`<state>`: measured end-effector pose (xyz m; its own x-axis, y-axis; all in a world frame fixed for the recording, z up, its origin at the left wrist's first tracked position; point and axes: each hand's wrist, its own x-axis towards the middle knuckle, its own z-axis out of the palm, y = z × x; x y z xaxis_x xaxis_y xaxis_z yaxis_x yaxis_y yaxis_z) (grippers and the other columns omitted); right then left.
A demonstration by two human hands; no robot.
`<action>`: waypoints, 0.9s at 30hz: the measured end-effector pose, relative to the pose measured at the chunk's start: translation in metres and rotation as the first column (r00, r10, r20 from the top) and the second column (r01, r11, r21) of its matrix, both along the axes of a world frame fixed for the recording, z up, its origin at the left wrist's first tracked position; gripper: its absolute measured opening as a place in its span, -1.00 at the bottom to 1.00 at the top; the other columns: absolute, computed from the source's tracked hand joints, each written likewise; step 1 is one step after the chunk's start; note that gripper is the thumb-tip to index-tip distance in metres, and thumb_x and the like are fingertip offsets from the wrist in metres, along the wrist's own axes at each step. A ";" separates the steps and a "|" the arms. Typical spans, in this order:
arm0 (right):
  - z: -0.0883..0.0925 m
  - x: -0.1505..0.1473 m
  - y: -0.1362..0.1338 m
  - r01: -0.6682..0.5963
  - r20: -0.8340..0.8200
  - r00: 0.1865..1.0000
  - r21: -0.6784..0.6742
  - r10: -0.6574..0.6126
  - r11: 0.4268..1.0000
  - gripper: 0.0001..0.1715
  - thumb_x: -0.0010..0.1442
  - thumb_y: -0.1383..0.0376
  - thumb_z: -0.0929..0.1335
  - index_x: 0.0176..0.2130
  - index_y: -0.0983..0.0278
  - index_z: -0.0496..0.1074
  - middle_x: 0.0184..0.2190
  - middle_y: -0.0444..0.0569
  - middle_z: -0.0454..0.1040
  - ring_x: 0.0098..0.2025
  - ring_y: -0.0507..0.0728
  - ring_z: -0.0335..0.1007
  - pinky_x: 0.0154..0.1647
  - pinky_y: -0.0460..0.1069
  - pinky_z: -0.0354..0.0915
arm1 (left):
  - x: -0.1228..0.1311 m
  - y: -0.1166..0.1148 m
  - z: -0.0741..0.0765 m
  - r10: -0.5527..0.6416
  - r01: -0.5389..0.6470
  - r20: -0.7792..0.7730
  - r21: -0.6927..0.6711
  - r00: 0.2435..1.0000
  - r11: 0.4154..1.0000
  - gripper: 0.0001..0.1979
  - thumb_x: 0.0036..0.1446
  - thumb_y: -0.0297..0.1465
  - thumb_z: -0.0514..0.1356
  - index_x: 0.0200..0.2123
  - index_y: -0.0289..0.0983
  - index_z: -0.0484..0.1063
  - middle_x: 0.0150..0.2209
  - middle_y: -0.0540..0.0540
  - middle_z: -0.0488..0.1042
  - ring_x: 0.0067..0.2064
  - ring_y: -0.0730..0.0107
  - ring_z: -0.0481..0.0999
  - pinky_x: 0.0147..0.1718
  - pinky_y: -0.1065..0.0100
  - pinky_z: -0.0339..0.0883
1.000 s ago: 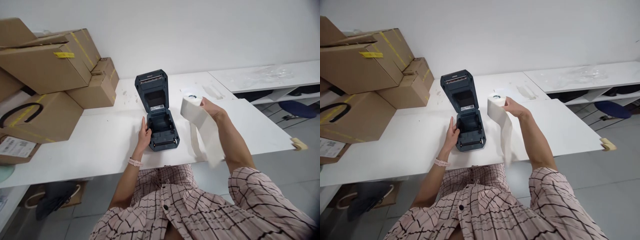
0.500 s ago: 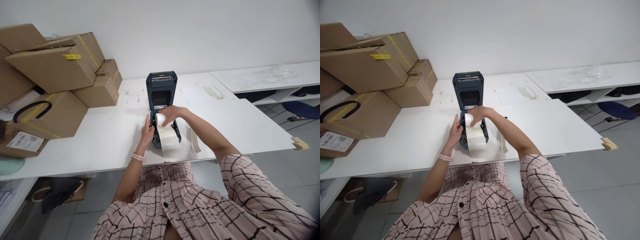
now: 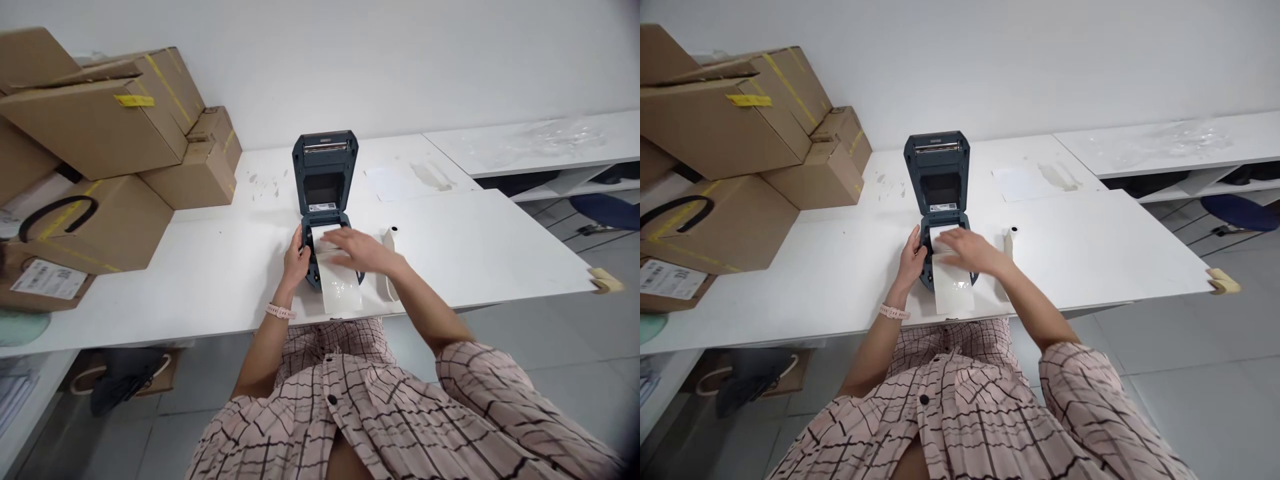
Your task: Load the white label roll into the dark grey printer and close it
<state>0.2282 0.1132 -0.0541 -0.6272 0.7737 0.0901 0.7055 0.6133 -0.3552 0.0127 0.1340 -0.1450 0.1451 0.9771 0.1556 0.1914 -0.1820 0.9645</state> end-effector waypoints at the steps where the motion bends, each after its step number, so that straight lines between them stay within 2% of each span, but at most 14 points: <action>1: -0.007 0.002 -0.019 -0.021 -0.030 0.999 0.002 0.021 1.000 -0.38 0.44 0.08 0.32 0.37 0.25 0.31 0.40 0.19 0.33 0.42 0.41 0.26 0.39 0.35 0.28 | 0.001 -0.001 0.002 0.007 -0.007 -0.003 -0.006 1.000 1.000 -0.33 0.38 -0.32 0.07 0.50 -0.07 0.01 0.52 -0.13 0.13 0.52 0.14 0.14 0.46 -0.02 0.07; 4: -0.030 0.001 -0.066 -0.020 -0.066 0.998 0.020 0.021 1.000 -0.36 0.47 0.01 0.28 0.39 0.23 0.28 0.47 0.18 0.21 0.51 0.39 0.10 0.47 0.38 0.18 | 0.002 -0.003 0.004 0.021 -0.022 -0.008 -0.025 1.000 0.999 -0.36 0.39 -0.24 0.08 0.48 -0.10 0.08 0.53 -0.13 0.10 0.52 0.11 0.13 0.45 0.03 0.12; 7: -0.043 -0.005 -0.085 0.039 -0.115 0.993 0.055 -0.032 0.998 -0.35 0.49 0.02 0.26 0.42 0.21 0.22 0.52 0.15 0.11 0.56 0.33 -0.03 0.53 0.38 0.08 | 0.003 -0.005 0.004 0.039 -0.039 -0.002 -0.052 0.999 0.998 -0.37 0.39 -0.14 0.09 0.44 -0.17 0.19 0.49 -0.18 0.19 0.50 0.05 0.19 0.42 0.02 0.17; 11: -0.044 -0.007 -0.084 0.052 -0.158 0.986 0.033 -0.046 0.998 -0.32 0.46 -0.03 0.28 0.43 0.11 0.20 0.52 0.08 0.11 0.57 0.31 -0.03 0.53 0.37 0.08 | 0.006 -0.022 0.011 0.072 -0.070 0.014 -0.096 0.997 0.993 -0.38 0.39 -0.06 0.08 0.40 -0.19 0.27 0.47 -0.18 0.26 0.48 0.06 0.22 0.44 0.04 0.14; 18: -0.041 -0.007 -0.085 0.016 -0.187 0.982 -0.041 -0.023 0.999 -0.21 0.44 -0.12 0.26 0.47 0.13 0.12 0.54 0.16 0.02 0.59 0.38 -0.15 0.49 0.44 0.07 | 0.013 -0.077 0.025 0.027 -0.020 0.035 -0.186 0.999 0.982 -0.29 0.37 0.02 0.11 0.49 0.00 0.07 0.57 0.00 -0.04 0.58 0.06 -0.06 0.47 0.07 0.10; 23: -0.040 -0.009 -0.086 0.023 -0.174 0.984 -0.059 -0.033 0.998 -0.21 0.46 -0.12 0.22 0.49 0.11 0.07 0.56 0.11 -0.03 0.61 0.33 -0.22 0.51 0.42 0.04 | 0.014 -0.081 0.024 0.006 -0.005 0.008 -0.188 1.000 0.982 -0.25 0.34 0.05 0.13 0.49 0.05 0.02 0.59 -0.01 -0.10 0.58 0.01 -0.12 0.46 0.02 0.13; 27: -0.043 -0.009 -0.086 0.027 -0.203 0.978 -0.066 -0.040 0.997 -0.23 0.45 -0.10 0.25 0.47 0.13 0.13 0.56 0.11 -0.01 0.60 0.33 -0.20 0.51 0.42 0.04 | 0.014 -0.079 0.022 0.024 -0.015 0.047 -0.175 0.999 0.984 -0.26 0.33 0.03 0.17 0.48 0.06 0.06 0.58 0.00 -0.06 0.58 0.03 -0.09 0.47 0.02 0.10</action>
